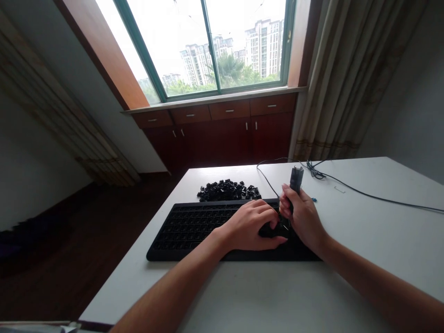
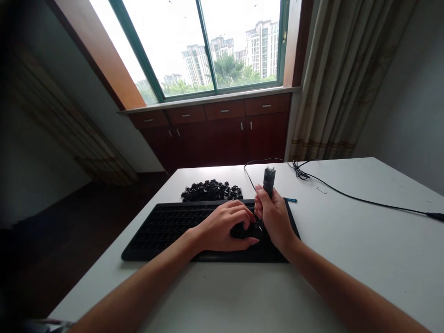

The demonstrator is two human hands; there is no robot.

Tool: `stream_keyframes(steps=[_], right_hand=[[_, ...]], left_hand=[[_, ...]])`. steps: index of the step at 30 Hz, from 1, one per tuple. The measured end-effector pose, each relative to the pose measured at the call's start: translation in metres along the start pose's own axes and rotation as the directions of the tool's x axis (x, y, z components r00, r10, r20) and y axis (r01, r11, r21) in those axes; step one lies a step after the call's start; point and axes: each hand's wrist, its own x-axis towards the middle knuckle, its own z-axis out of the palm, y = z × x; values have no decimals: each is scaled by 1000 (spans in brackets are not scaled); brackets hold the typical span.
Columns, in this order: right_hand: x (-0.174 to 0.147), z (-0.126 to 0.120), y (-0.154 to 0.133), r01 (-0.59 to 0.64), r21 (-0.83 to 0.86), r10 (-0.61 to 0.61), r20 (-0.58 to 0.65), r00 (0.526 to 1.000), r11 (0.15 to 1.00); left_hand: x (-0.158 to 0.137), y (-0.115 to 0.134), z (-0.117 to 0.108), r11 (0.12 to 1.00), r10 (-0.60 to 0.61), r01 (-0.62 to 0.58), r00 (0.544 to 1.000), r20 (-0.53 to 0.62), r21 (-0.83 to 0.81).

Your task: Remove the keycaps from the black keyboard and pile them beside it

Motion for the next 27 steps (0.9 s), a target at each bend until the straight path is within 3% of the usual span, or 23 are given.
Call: stream_keyframes(steps=[4, 8, 12, 17, 20, 23, 27], right_hand=[[0, -1, 2, 11, 53, -10, -27, 1000, 999], [-4, 0, 2, 41, -44, -42, -27, 999, 998], [-3, 3, -3, -54, -68, 59, 80, 995, 996], [-1, 6, -10, -142, 56, 129, 195, 972, 988], [-2, 7, -8, -111, 30, 100, 251, 963, 993], [-2, 7, -4, -79, -41, 88, 289, 953, 996], [-2, 6, 1, 82, -192, -6, 368, 930, 978]], left_hand=[[1, 0, -1, 1000, 14, -14, 1000, 0, -11], [2, 0, -1, 999, 31, -31, 1000, -1, -27], [1, 0, -1, 998, 22, -23, 1000, -14, -57], [-2, -1, -2, 972, -161, 129, 975, -156, -194], [-2, -3, -2, 924, -299, 192, 902, -312, -329], [1, -2, -2, 896, -341, 166, 851, -399, -412], [4, 4, -2, 905, -300, 144, 884, -359, -401]])
